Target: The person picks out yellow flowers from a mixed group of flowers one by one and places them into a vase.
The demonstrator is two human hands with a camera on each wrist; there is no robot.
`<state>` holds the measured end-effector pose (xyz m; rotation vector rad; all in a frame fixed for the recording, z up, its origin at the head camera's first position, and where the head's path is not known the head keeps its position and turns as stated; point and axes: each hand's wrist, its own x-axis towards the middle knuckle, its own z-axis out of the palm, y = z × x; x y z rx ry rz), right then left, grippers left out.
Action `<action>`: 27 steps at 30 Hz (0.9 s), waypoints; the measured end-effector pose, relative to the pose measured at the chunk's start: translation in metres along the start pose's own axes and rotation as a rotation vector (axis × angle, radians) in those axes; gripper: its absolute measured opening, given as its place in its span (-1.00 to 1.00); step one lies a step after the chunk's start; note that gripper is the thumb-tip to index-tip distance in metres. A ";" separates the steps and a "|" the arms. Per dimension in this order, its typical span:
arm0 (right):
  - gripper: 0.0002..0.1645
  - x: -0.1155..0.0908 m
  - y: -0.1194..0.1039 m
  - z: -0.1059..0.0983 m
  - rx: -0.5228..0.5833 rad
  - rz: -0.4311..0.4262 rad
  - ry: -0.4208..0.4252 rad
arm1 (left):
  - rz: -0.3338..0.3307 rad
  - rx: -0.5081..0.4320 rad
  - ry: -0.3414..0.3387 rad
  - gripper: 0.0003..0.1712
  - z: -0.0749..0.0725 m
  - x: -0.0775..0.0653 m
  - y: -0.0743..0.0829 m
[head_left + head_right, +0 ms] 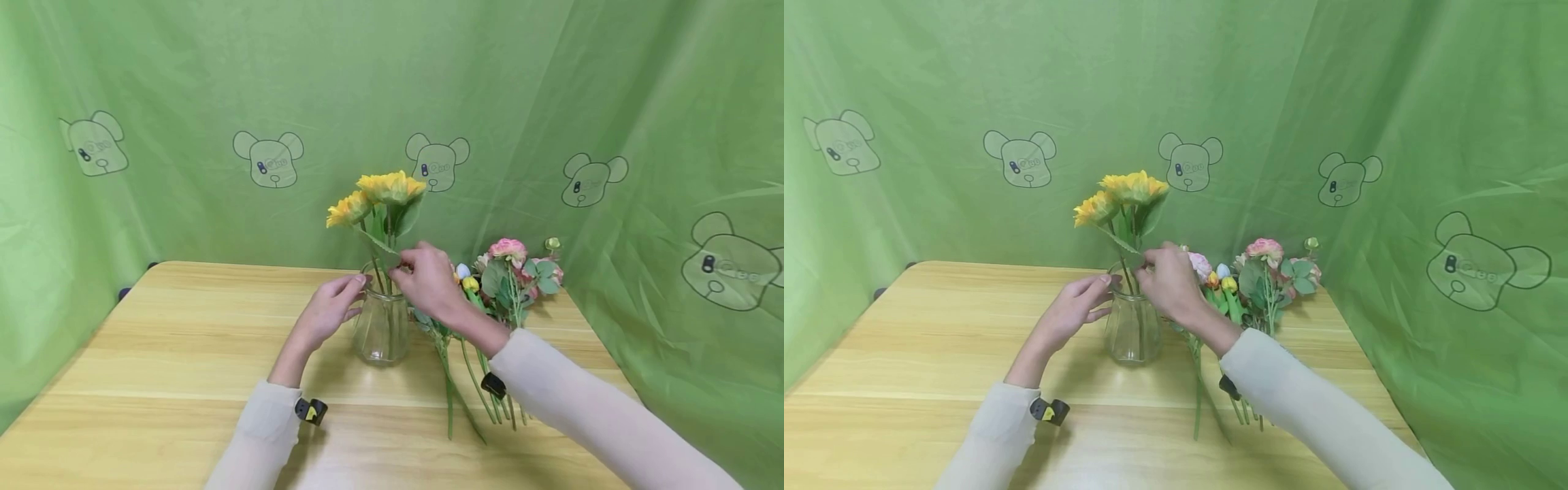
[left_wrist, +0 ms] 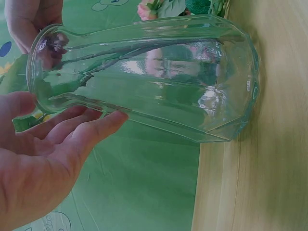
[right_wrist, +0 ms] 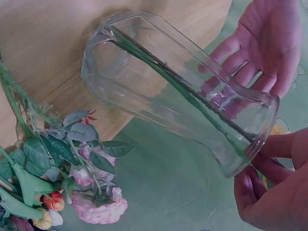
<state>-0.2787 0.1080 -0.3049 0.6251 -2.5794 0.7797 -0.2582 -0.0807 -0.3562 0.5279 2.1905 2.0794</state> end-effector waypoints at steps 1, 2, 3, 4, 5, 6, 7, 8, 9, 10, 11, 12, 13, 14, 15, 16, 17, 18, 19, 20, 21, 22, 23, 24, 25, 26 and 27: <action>-0.85 0.000 0.000 0.000 -0.002 0.006 -0.003 | 0.000 -0.002 0.000 -0.47 0.001 -0.003 0.004; -0.83 0.000 0.001 0.001 -0.003 0.013 -0.006 | 0.002 -0.002 -0.003 -0.47 0.001 -0.005 0.008; -0.81 0.000 0.001 0.001 -0.003 0.023 -0.011 | -0.009 -0.004 -0.004 -0.48 0.002 -0.006 0.012; -0.78 0.000 0.002 0.001 -0.004 0.033 -0.017 | -0.009 -0.003 -0.005 -0.48 0.002 -0.006 0.012; -0.77 0.000 0.002 0.002 -0.002 0.039 -0.018 | -0.009 -0.002 -0.006 -0.48 0.002 -0.006 0.012; -0.78 0.000 0.002 0.002 0.002 0.043 -0.019 | -0.010 -0.002 -0.006 -0.48 0.002 -0.007 0.012; -0.79 0.000 0.002 0.002 0.005 0.042 -0.018 | -0.011 -0.001 -0.006 -0.48 0.002 -0.007 0.012; -0.79 0.001 0.002 0.002 0.007 0.040 -0.017 | -0.010 0.001 -0.006 -0.48 0.002 -0.007 0.012; -0.79 0.001 0.002 0.003 0.009 0.039 -0.014 | -0.011 0.002 -0.006 -0.48 0.002 -0.007 0.012; -0.79 0.001 0.002 0.003 0.008 0.034 -0.010 | -0.012 0.002 -0.004 -0.48 0.002 -0.007 0.012; -0.80 0.002 0.002 0.003 0.009 0.030 -0.005 | -0.012 0.002 -0.003 -0.48 0.002 -0.007 0.012; -0.80 0.002 0.003 0.004 0.010 0.028 -0.001 | -0.013 0.002 -0.002 -0.48 0.002 -0.007 0.012; -0.80 0.002 0.003 0.004 0.007 0.025 0.004 | -0.013 0.002 -0.001 -0.48 0.002 -0.007 0.013; -0.79 0.003 0.003 0.004 0.005 0.027 0.008 | -0.013 0.002 -0.001 -0.48 0.002 -0.007 0.013; -0.78 0.003 0.003 0.003 0.004 0.032 0.012 | -0.014 -0.001 -0.001 -0.48 0.002 -0.007 0.013; -0.78 0.003 0.003 0.003 0.003 0.038 0.014 | -0.014 -0.002 -0.002 -0.48 0.002 -0.007 0.013; -0.77 0.003 0.004 0.003 0.002 0.045 0.016 | -0.014 -0.002 -0.002 -0.48 0.002 -0.007 0.013; -0.74 0.003 0.004 0.002 0.004 0.050 0.018 | -0.014 -0.002 -0.002 -0.48 0.003 -0.007 0.013; -0.72 0.003 0.004 0.001 0.005 0.052 0.020 | -0.013 -0.001 -0.002 -0.48 0.003 -0.007 0.013; -0.71 0.003 0.004 0.000 0.010 0.057 0.020 | -0.012 0.001 -0.002 -0.47 0.003 -0.007 0.013; -0.70 0.002 0.005 -0.001 0.012 0.061 0.020 | -0.012 0.002 -0.002 -0.47 0.003 -0.007 0.013; -0.69 0.002 0.005 -0.003 0.013 0.063 0.021 | -0.010 0.004 -0.002 -0.47 0.003 -0.007 0.013; -0.68 0.002 0.006 -0.004 0.015 0.066 0.022 | -0.009 0.007 -0.002 -0.47 0.003 -0.007 0.013; -0.67 0.002 0.007 -0.006 0.019 0.072 0.022 | -0.009 0.009 -0.002 -0.46 0.003 -0.007 0.013; -0.68 0.002 0.008 -0.007 0.019 0.079 0.021 | -0.009 0.010 -0.001 -0.46 0.003 -0.007 0.013; -0.68 0.002 0.010 -0.009 0.020 0.088 0.020 | -0.010 0.010 -0.001 -0.46 0.002 -0.008 0.013; -0.69 0.002 0.011 -0.011 0.018 0.095 0.020 | -0.012 0.009 -0.001 -0.46 0.002 -0.008 0.013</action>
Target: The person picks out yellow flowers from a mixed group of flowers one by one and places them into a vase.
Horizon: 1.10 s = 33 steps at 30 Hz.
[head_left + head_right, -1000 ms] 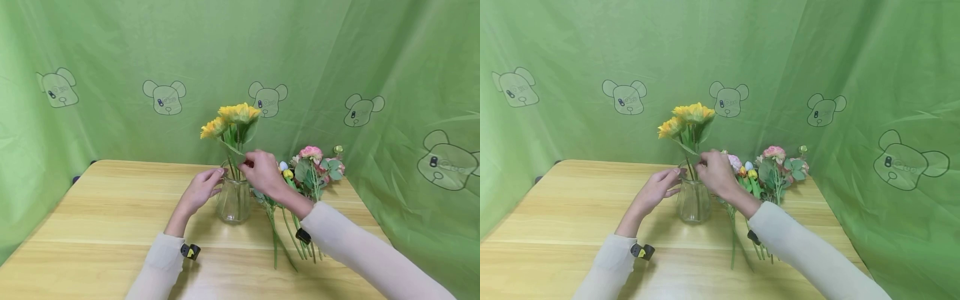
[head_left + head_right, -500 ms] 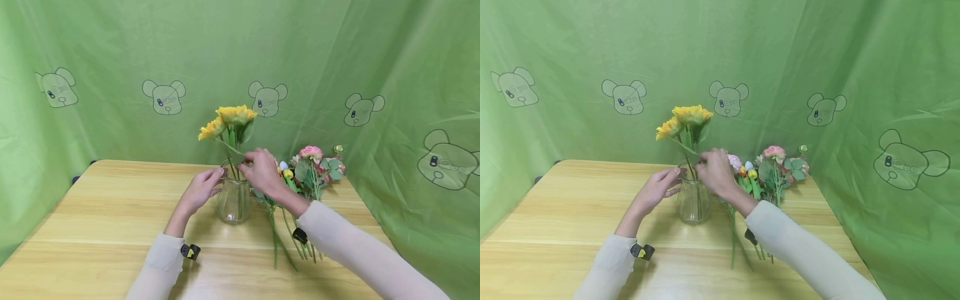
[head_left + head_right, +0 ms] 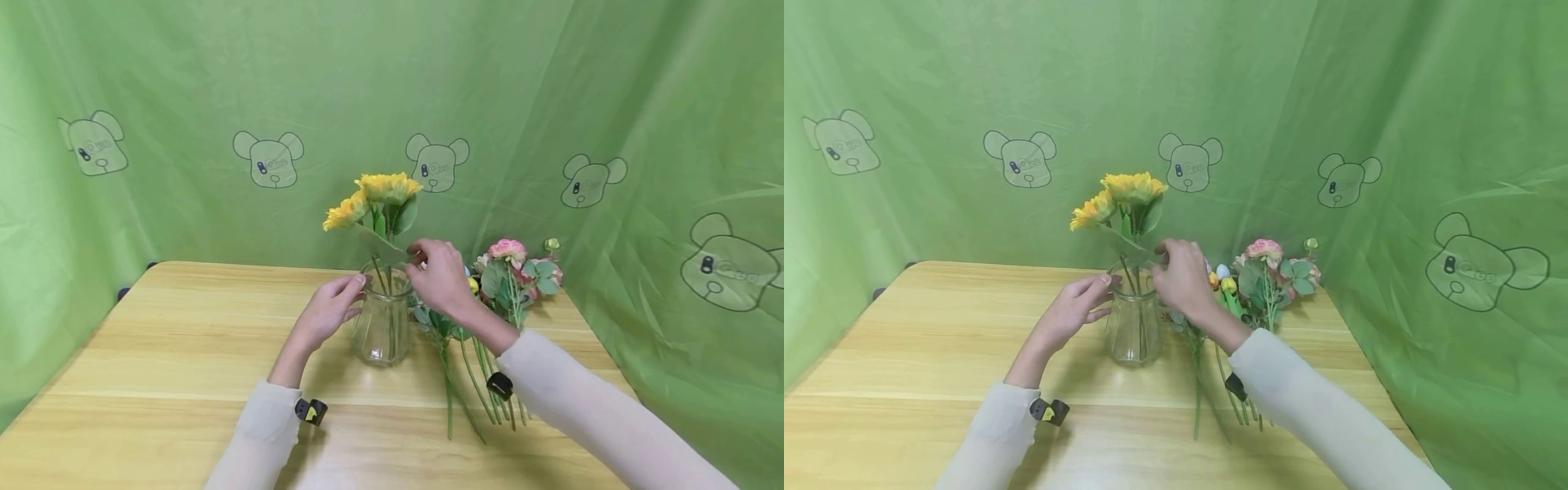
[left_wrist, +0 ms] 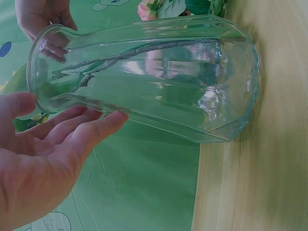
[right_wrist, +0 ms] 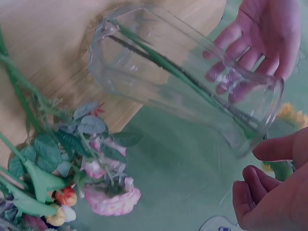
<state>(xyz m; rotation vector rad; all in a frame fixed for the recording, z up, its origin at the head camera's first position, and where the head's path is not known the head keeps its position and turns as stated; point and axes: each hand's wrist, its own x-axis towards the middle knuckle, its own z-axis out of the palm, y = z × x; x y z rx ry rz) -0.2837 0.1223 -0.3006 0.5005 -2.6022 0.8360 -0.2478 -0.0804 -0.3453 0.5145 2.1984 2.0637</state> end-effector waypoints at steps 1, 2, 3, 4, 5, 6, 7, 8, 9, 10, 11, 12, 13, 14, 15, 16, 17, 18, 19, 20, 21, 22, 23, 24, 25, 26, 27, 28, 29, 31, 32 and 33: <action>-0.70 0.000 0.002 -0.002 -0.004 0.007 0.004 | -0.002 -0.001 0.000 -0.46 0.000 0.000 0.000; -0.70 0.001 0.005 -0.005 -0.005 0.017 0.007 | -0.005 -0.001 0.000 -0.46 0.001 0.000 0.000; -0.71 0.002 0.008 -0.007 -0.007 0.026 0.011 | -0.007 -0.003 0.000 -0.46 0.001 0.000 0.001; -0.71 0.002 0.012 -0.009 -0.010 0.032 0.016 | -0.010 -0.005 0.000 -0.46 0.001 0.000 0.001; -0.71 0.003 0.016 -0.011 -0.012 0.039 0.020 | -0.014 -0.006 0.000 -0.46 0.001 0.000 0.001; -0.71 0.003 0.020 -0.013 -0.016 0.048 0.023 | -0.017 -0.008 0.000 -0.46 0.001 0.000 0.000; -0.71 0.003 0.025 -0.015 -0.018 0.057 0.026 | -0.018 -0.010 0.001 -0.46 0.001 0.000 0.000; -0.71 0.004 0.030 -0.016 -0.020 0.066 0.027 | -0.019 -0.013 0.001 -0.46 0.001 0.000 0.000; -0.71 0.004 0.034 -0.018 -0.021 0.076 0.025 | -0.020 -0.016 0.001 -0.46 0.001 0.000 0.000; -0.70 0.004 0.039 -0.019 -0.027 0.085 0.025 | -0.020 -0.020 0.001 -0.46 0.001 0.000 0.000; -0.69 0.004 0.044 -0.021 -0.029 0.096 0.022 | -0.020 -0.023 0.002 -0.46 0.001 0.000 0.000; -0.69 0.004 0.048 -0.022 -0.034 0.106 0.020 | -0.019 -0.023 0.002 -0.46 0.001 0.000 0.000; -0.69 0.003 0.053 -0.023 -0.038 0.115 0.017 | -0.018 -0.025 0.002 -0.46 0.001 0.000 0.000; -0.69 0.002 0.057 -0.024 -0.041 0.124 0.011 | -0.018 -0.026 0.000 -0.45 0.001 0.000 0.000; -0.70 0.001 0.061 -0.025 -0.050 0.131 0.008 | -0.018 -0.026 -0.001 -0.45 0.002 0.000 0.000; -0.70 0.000 0.065 -0.026 -0.060 0.137 0.004 | -0.019 -0.026 -0.002 -0.45 0.002 0.000 0.000; -0.71 -0.002 0.069 -0.026 -0.067 0.144 -0.004 | -0.019 -0.024 -0.003 -0.45 0.002 0.000 0.000; -0.72 -0.004 0.073 -0.025 -0.074 0.150 -0.010 | -0.019 -0.022 -0.004 -0.45 0.002 0.000 0.000; -0.72 -0.006 0.077 -0.025 -0.083 0.152 -0.016 | -0.018 -0.023 -0.006 -0.44 0.002 0.000 0.000; -0.74 -0.008 0.081 -0.025 -0.092 0.152 -0.021 | -0.017 -0.023 -0.007 -0.44 0.002 0.000 0.000; -0.75 -0.011 0.085 -0.024 -0.107 0.153 -0.023 | -0.015 -0.021 -0.008 -0.44 0.002 0.000 0.000; -0.75 -0.014 0.089 -0.024 -0.114 0.154 -0.027 | -0.013 -0.020 -0.009 -0.44 0.002 0.000 0.001; -0.76 -0.016 0.093 -0.023 -0.122 0.149 -0.031 | -0.012 -0.020 -0.010 -0.44 0.002 0.000 0.001; -0.76 -0.019 0.096 -0.023 -0.130 0.146 -0.036 | -0.012 -0.022 -0.010 -0.44 0.002 0.001 0.001; -0.76 -0.022 0.100 -0.022 -0.138 0.146 -0.041 | -0.013 -0.022 -0.009 -0.44 0.002 0.001 0.001; -0.76 -0.024 0.104 -0.020 -0.143 0.145 -0.045 | -0.015 -0.023 -0.008 -0.44 0.002 0.001 0.002; -0.77 -0.027 0.108 -0.019 -0.150 0.151 -0.055 | -0.016 -0.024 -0.006 -0.44 0.002 0.001 0.002; -0.76 -0.029 0.112 -0.018 -0.149 0.160 -0.068 | -0.020 -0.028 -0.004 -0.45 0.002 0.001 0.002; -0.76 -0.032 0.116 -0.016 -0.154 0.167 -0.077 | -0.021 -0.031 -0.003 -0.45 0.002 0.001 0.002; -0.75 -0.037 0.123 -0.012 -0.167 0.183 -0.096 | -0.021 -0.034 -0.003 -0.45 0.001 0.001 0.001; -0.76 -0.040 0.127 -0.010 -0.171 0.185 -0.106 | -0.021 -0.036 -0.003 -0.45 0.001 0.001 0.000; -0.77 -0.043 0.130 -0.008 -0.175 0.191 -0.119 | -0.020 -0.037 -0.003 -0.45 0.001 0.001 0.000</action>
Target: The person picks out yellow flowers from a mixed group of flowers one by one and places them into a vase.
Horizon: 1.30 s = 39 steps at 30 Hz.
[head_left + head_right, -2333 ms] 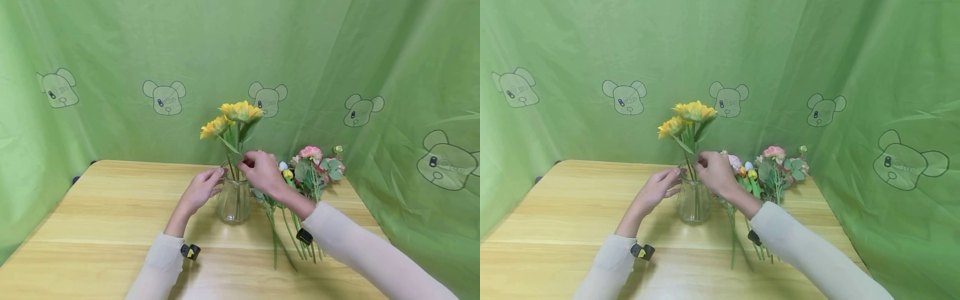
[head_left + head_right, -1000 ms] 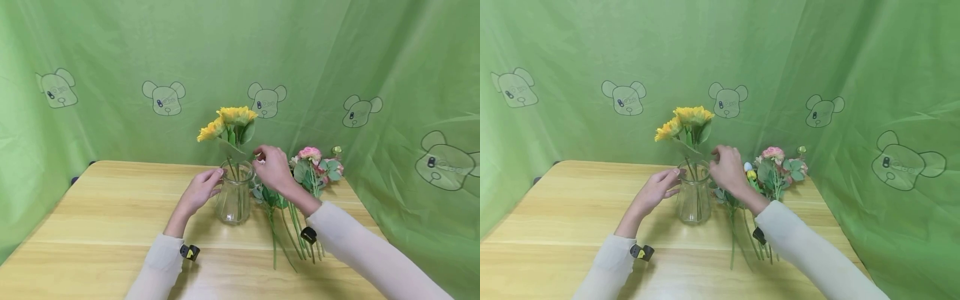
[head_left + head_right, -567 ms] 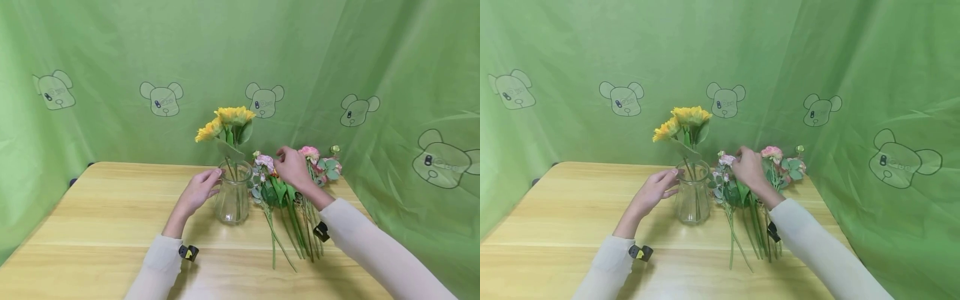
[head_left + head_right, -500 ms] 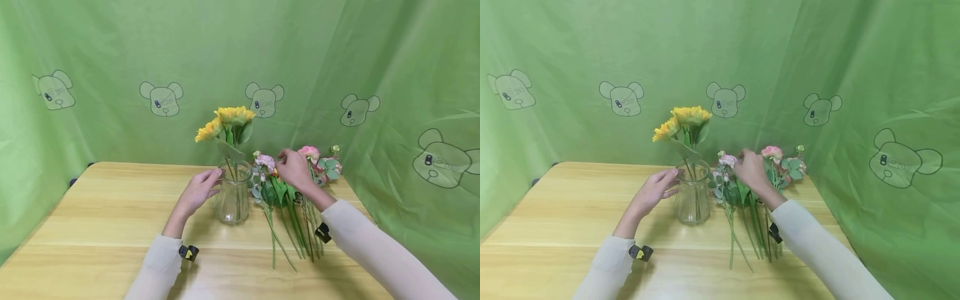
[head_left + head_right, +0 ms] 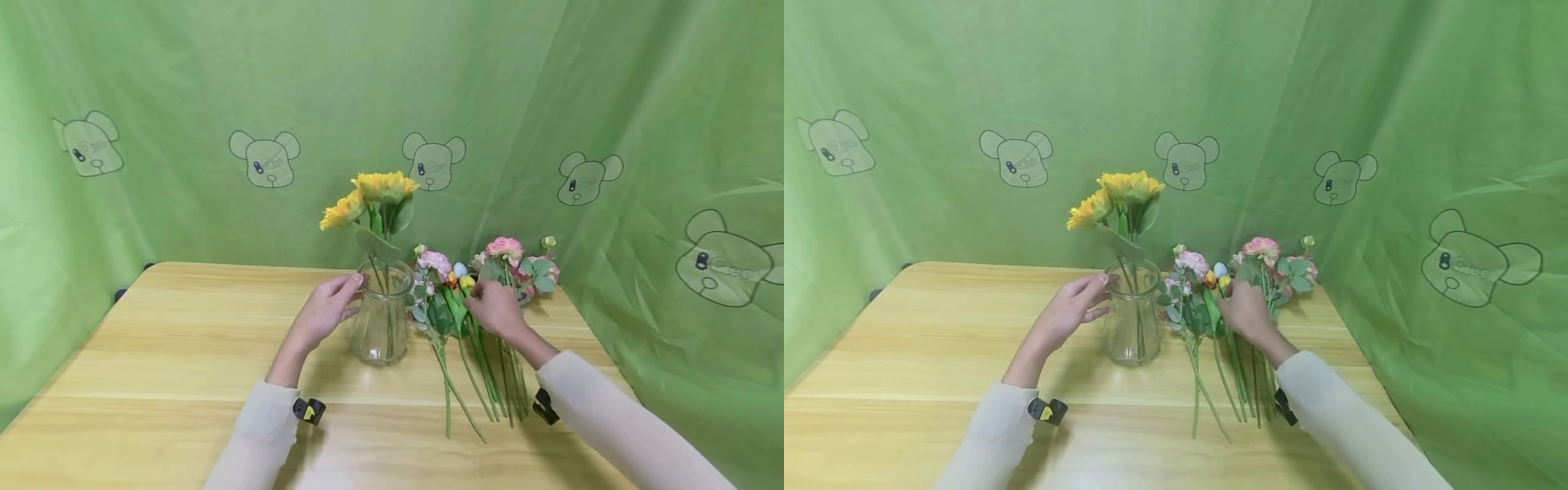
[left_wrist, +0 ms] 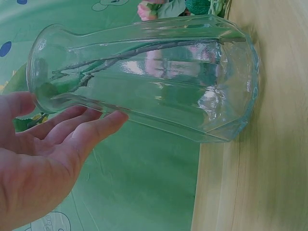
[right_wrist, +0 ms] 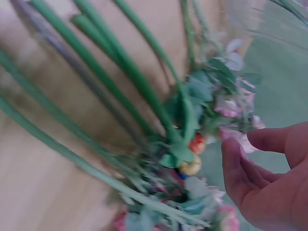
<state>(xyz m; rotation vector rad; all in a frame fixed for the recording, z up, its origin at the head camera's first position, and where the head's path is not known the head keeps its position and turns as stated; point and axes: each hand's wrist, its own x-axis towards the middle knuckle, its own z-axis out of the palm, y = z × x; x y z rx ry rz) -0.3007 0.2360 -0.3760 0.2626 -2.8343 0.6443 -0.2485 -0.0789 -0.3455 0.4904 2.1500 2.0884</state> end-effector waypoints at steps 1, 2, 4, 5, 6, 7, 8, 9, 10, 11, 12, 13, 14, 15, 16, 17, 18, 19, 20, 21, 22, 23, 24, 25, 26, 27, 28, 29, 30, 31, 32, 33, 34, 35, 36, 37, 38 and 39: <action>-0.78 -0.002 0.003 0.003 -0.005 0.000 -0.004 | 0.000 0.000 0.001 -0.45 0.000 0.000 0.000; -0.79 -0.003 0.005 0.006 -0.010 -0.001 -0.009 | 0.003 0.000 0.003 -0.44 -0.001 0.002 -0.004; -0.83 -0.006 0.009 0.012 -0.006 -0.001 -0.030 | 0.005 0.003 0.004 -0.44 -0.001 0.002 -0.005; -0.83 -0.008 0.009 0.015 -0.001 0.003 -0.042 | 0.006 0.006 0.004 -0.44 -0.001 0.002 -0.005; -0.82 -0.009 0.010 0.018 0.000 0.010 -0.054 | 0.007 0.009 0.004 -0.44 -0.001 0.002 -0.005; -0.78 -0.010 0.010 0.021 -0.003 0.018 -0.066 | 0.007 0.011 0.005 -0.44 -0.001 0.002 -0.004; -0.73 -0.011 0.009 0.024 -0.001 0.031 -0.086 | 0.008 0.014 0.005 -0.44 -0.001 0.002 -0.004; -0.67 -0.011 0.009 0.027 -0.006 0.040 -0.097 | 0.006 0.016 0.002 -0.45 0.000 0.000 0.000; -0.61 -0.011 0.009 0.030 -0.008 0.056 -0.112 | 0.004 0.018 0.001 -0.45 0.000 0.000 0.001; -0.56 -0.012 0.008 0.032 -0.016 0.071 -0.126 | 0.003 0.018 0.001 -0.45 0.000 -0.001 0.001; -0.52 -0.012 0.008 0.034 -0.020 0.087 -0.143 | 0.002 0.019 0.001 -0.45 0.000 -0.001 0.001; -0.50 -0.012 0.007 0.036 -0.025 0.103 -0.161 | 0.001 0.019 0.001 -0.46 0.000 -0.001 0.001; -0.50 -0.012 0.007 0.037 -0.028 0.120 -0.178 | 0.001 0.019 0.002 -0.46 0.000 -0.001 0.001; -0.52 -0.013 0.006 0.038 -0.034 0.132 -0.193 | 0.002 0.018 0.001 -0.46 0.000 0.000 0.001; -0.53 -0.013 0.006 0.038 -0.030 0.147 -0.214 | 0.002 0.017 0.002 -0.46 0.000 0.000 0.000; -0.56 -0.013 0.006 0.039 -0.026 0.160 -0.231 | 0.004 0.017 0.003 -0.47 0.000 0.000 0.000; -0.58 -0.013 0.006 0.040 -0.021 0.167 -0.246 | 0.005 0.017 0.004 -0.47 0.000 0.000 0.000; -0.60 -0.013 0.007 0.040 -0.016 0.178 -0.255 | 0.005 0.017 0.004 -0.47 0.000 0.000 0.000; -0.62 -0.013 0.007 0.041 -0.011 0.187 -0.266 | 0.006 0.017 0.005 -0.47 0.000 0.000 0.000; -0.62 -0.013 0.008 0.042 -0.008 0.192 -0.274 | 0.006 0.017 0.005 -0.47 0.000 0.000 0.000; -0.63 -0.013 0.008 0.043 -0.002 0.198 -0.284 | 0.006 0.017 0.005 -0.46 0.000 0.000 0.000; -0.63 -0.012 0.009 0.043 -0.003 0.204 -0.290 | 0.005 0.017 0.004 -0.46 0.000 0.000 0.000; -0.63 -0.012 0.009 0.044 -0.007 0.208 -0.295 | 0.004 0.016 0.004 -0.47 0.000 0.000 0.000; -0.63 -0.012 0.009 0.044 -0.008 0.214 -0.301 | 0.003 0.016 0.004 -0.47 0.000 0.000 0.000; -0.63 -0.012 0.010 0.044 -0.011 0.209 -0.307 | 0.002 0.016 0.005 -0.47 0.000 0.000 0.000; -0.63 -0.012 0.010 0.044 -0.011 0.209 -0.308 | 0.001 0.015 0.004 -0.47 0.000 0.000 0.000; -0.63 -0.012 0.010 0.044 -0.010 0.209 -0.309 | 0.001 0.014 0.005 -0.46 0.000 0.000 0.000; -0.63 -0.012 0.011 0.044 -0.009 0.207 -0.306 | 0.001 0.013 0.006 -0.47 0.000 0.000 0.000; -0.63 -0.011 0.011 0.043 -0.001 0.204 -0.303 | 0.002 0.014 0.007 -0.47 0.000 0.000 -0.001; -0.63 -0.011 0.011 0.043 0.005 0.198 -0.297 | 0.002 0.015 0.007 -0.47 0.000 0.000 -0.001; -0.63 -0.011 0.010 0.042 0.013 0.193 -0.291 | 0.003 0.015 0.008 -0.46 -0.001 0.000 -0.001; -0.61 -0.011 0.010 0.041 0.021 0.195 -0.286 | 0.003 0.016 0.009 -0.46 -0.001 0.000 -0.001; -0.60 -0.010 0.009 0.041 0.028 0.195 -0.282 | 0.004 0.017 0.008 -0.46 -0.001 0.000 -0.001; -0.59 -0.010 0.009 0.040 0.036 0.196 -0.279 | 0.006 0.016 0.008 -0.46 -0.001 0.000 -0.001; -0.57 -0.010 0.009 0.039 0.044 0.197 -0.277 | 0.007 0.016 0.007 -0.46 -0.001 0.000 -0.001; -0.56 -0.010 0.008 0.038 0.049 0.195 -0.275 | 0.007 0.014 0.007 -0.46 -0.001 0.000 -0.001; -0.54 -0.010 0.008 0.037 0.055 0.194 -0.272 | 0.007 0.012 0.006 -0.46 -0.001 0.000 -0.001; -0.53 -0.010 0.008 0.037 0.064 0.196 -0.267 | 0.006 0.010 0.005 -0.46 -0.001 0.000 -0.001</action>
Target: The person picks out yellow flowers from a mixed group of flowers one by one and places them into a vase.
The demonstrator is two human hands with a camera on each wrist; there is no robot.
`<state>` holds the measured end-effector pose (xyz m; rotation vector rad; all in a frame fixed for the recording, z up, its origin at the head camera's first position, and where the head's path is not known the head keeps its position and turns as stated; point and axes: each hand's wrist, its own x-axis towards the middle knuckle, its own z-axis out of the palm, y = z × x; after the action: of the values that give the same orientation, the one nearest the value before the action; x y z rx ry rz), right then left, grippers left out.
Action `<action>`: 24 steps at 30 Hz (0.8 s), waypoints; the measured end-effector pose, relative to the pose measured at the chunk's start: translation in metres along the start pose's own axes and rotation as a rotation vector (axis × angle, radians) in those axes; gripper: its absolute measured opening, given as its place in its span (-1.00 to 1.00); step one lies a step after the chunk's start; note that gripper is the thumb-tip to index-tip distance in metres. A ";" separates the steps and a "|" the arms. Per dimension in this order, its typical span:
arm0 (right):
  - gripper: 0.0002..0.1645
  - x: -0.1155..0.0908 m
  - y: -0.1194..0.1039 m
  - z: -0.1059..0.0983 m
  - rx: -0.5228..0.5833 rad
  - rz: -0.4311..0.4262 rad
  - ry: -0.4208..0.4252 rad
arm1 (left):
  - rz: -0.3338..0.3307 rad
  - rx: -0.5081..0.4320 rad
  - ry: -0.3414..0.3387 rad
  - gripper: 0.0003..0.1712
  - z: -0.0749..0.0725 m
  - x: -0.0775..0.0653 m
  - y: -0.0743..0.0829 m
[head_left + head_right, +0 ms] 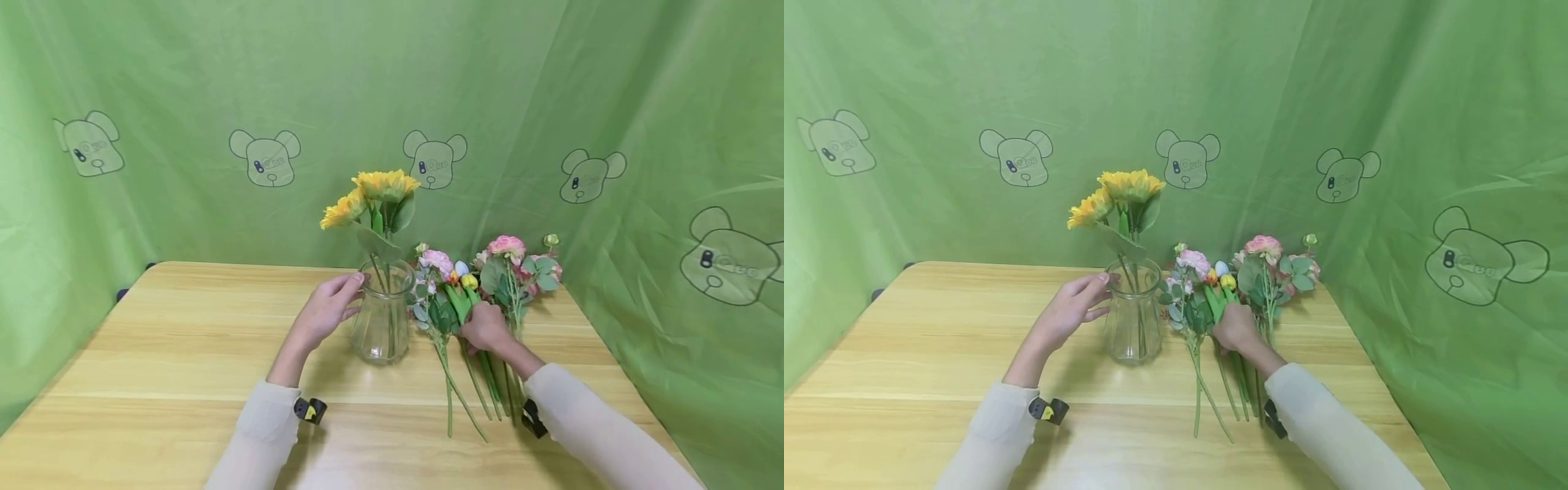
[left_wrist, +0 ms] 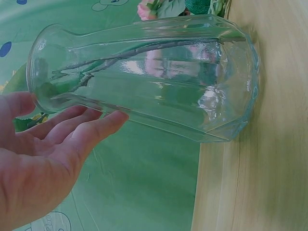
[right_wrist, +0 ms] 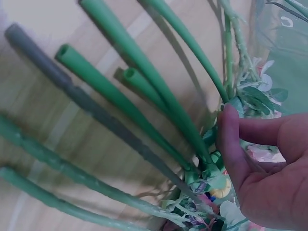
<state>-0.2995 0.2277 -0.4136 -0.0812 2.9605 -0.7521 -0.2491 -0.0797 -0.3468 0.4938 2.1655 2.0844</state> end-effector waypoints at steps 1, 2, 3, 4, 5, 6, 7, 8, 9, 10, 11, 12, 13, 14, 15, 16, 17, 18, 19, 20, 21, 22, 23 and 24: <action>-0.53 0.000 0.000 -0.001 0.011 0.000 0.006 | -0.002 -0.002 0.000 -0.46 0.000 0.000 0.000; -0.53 -0.001 0.000 -0.002 0.023 -0.003 0.011 | -0.003 -0.003 0.000 -0.46 0.000 0.001 -0.001; -0.52 -0.001 -0.001 -0.003 0.032 -0.007 0.020 | -0.006 -0.004 0.000 -0.46 0.000 0.001 -0.001; -0.52 -0.002 -0.002 -0.004 0.041 -0.014 0.029 | -0.009 -0.004 0.000 -0.46 0.000 0.003 -0.003; -0.52 -0.003 -0.002 -0.006 0.048 -0.016 0.039 | -0.012 -0.004 0.001 -0.46 -0.001 0.004 -0.006; -0.53 -0.003 -0.003 -0.007 0.057 -0.015 0.045 | -0.012 -0.003 0.000 -0.45 -0.002 0.007 -0.010; -0.54 -0.003 -0.003 -0.008 0.059 -0.018 0.050 | -0.013 -0.005 0.001 -0.45 -0.002 0.009 -0.014; -0.54 -0.004 -0.004 -0.010 0.066 -0.018 0.051 | -0.014 -0.007 0.002 -0.44 -0.003 0.011 -0.017; -0.55 -0.004 -0.005 -0.011 0.064 -0.026 0.054 | -0.014 -0.009 0.003 -0.44 -0.004 0.013 -0.021; -0.56 -0.004 -0.006 -0.012 0.065 -0.031 0.053 | -0.013 -0.011 0.004 -0.43 -0.005 0.015 -0.025; -0.58 -0.004 -0.006 -0.014 0.071 -0.030 0.054 | -0.011 -0.013 0.005 -0.42 -0.005 0.015 -0.027; -0.60 -0.004 -0.007 -0.015 0.077 -0.029 0.055 | -0.008 -0.013 0.006 -0.41 -0.006 0.016 -0.029; -0.63 -0.004 -0.008 -0.016 0.082 -0.029 0.055 | -0.005 -0.013 0.008 -0.40 -0.006 0.016 -0.029; -0.64 -0.004 -0.008 -0.017 0.084 -0.029 0.058 | -0.001 -0.011 0.010 -0.39 -0.006 0.016 -0.030; -0.66 -0.004 -0.009 -0.019 0.085 -0.032 0.063 | 0.003 -0.009 0.011 -0.39 -0.006 0.016 -0.030; -0.69 -0.004 -0.009 -0.020 0.090 -0.028 0.069 | 0.007 -0.006 0.013 -0.38 -0.006 0.016 -0.031; -0.71 -0.003 -0.009 -0.021 0.093 -0.026 0.074 | 0.010 -0.002 0.015 -0.38 -0.006 0.015 -0.031; -0.73 -0.003 -0.009 -0.022 0.093 -0.026 0.080 | 0.013 0.001 0.018 -0.37 -0.005 0.015 -0.030; -0.76 -0.002 -0.009 -0.023 0.097 -0.024 0.086 | 0.015 0.004 0.020 -0.38 -0.005 0.015 -0.030; -0.78 -0.002 -0.009 -0.024 0.107 -0.022 0.091 | 0.017 0.005 0.021 -0.38 -0.005 0.015 -0.030; -0.80 -0.002 -0.010 -0.025 0.118 -0.019 0.094 | 0.018 0.008 0.023 -0.38 -0.005 0.015 -0.030; -0.83 -0.002 -0.009 -0.026 0.129 -0.016 0.096 | 0.019 0.010 0.023 -0.38 -0.005 0.015 -0.030; -0.84 -0.002 -0.010 -0.027 0.143 -0.011 0.096 | 0.019 0.011 0.024 -0.39 -0.005 0.015 -0.030; -0.87 -0.002 -0.010 -0.029 0.166 -0.006 0.097 | 0.019 0.013 0.025 -0.39 -0.005 0.015 -0.030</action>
<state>-0.2999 0.2323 -0.3832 -0.0439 2.9745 -1.0274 -0.2692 -0.0805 -0.3739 0.4939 2.1983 2.0990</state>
